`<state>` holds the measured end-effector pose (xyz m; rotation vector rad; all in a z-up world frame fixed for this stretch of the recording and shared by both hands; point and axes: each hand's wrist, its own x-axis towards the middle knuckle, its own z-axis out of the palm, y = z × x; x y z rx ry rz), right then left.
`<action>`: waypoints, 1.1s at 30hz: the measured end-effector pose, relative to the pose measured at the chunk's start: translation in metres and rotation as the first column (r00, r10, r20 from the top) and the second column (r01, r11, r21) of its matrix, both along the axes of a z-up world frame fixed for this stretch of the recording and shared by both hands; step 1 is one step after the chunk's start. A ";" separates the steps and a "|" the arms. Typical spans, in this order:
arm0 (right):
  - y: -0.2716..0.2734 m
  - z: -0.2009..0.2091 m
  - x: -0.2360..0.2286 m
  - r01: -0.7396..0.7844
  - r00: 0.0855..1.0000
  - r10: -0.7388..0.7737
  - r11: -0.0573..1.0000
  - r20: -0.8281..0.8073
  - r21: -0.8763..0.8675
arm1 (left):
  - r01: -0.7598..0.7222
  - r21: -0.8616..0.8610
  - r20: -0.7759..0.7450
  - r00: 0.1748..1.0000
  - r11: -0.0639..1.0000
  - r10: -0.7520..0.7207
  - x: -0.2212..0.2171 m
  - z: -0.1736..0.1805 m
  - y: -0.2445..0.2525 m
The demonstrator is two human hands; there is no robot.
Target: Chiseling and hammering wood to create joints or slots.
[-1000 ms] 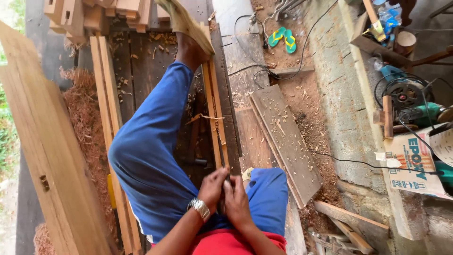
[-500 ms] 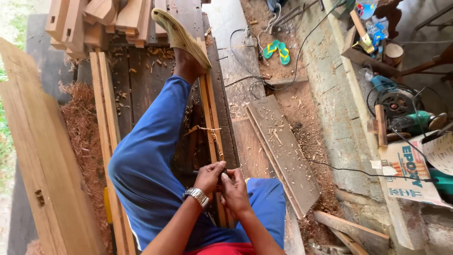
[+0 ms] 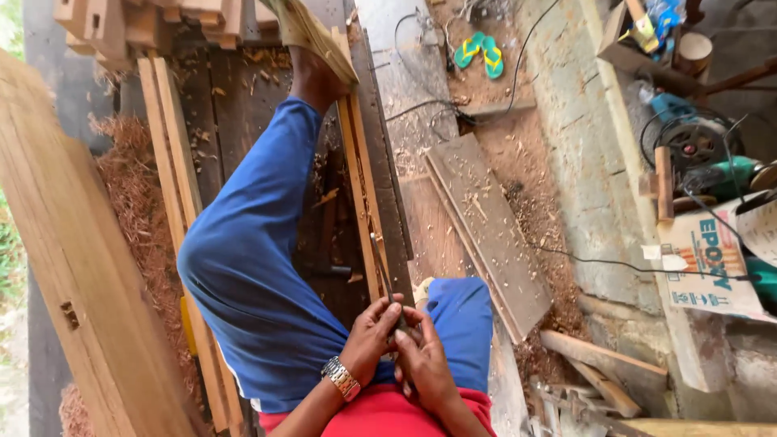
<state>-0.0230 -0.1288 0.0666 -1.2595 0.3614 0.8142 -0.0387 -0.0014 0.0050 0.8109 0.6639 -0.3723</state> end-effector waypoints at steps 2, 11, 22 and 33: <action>-0.008 0.000 -0.008 -0.003 0.998 0.006 0.999 -0.068 0.032 | 0.053 -0.018 -0.023 0.998 0.998 -0.053 -0.007 -0.002 0.002; 0.003 0.004 -0.013 0.064 0.917 -0.061 0.998 -0.394 -0.006 | 0.157 0.128 -0.028 0.988 0.979 -0.155 -0.013 0.009 0.007; 0.015 -0.014 -0.026 -0.067 0.992 0.051 0.988 -0.114 -0.142 | 0.098 0.110 -0.026 0.995 0.989 -0.096 -0.021 -0.002 0.008; 0.013 -0.046 -0.030 -0.106 0.868 0.311 0.878 0.388 -0.466 | -0.003 0.015 0.055 0.998 1.000 0.002 -0.020 -0.036 0.004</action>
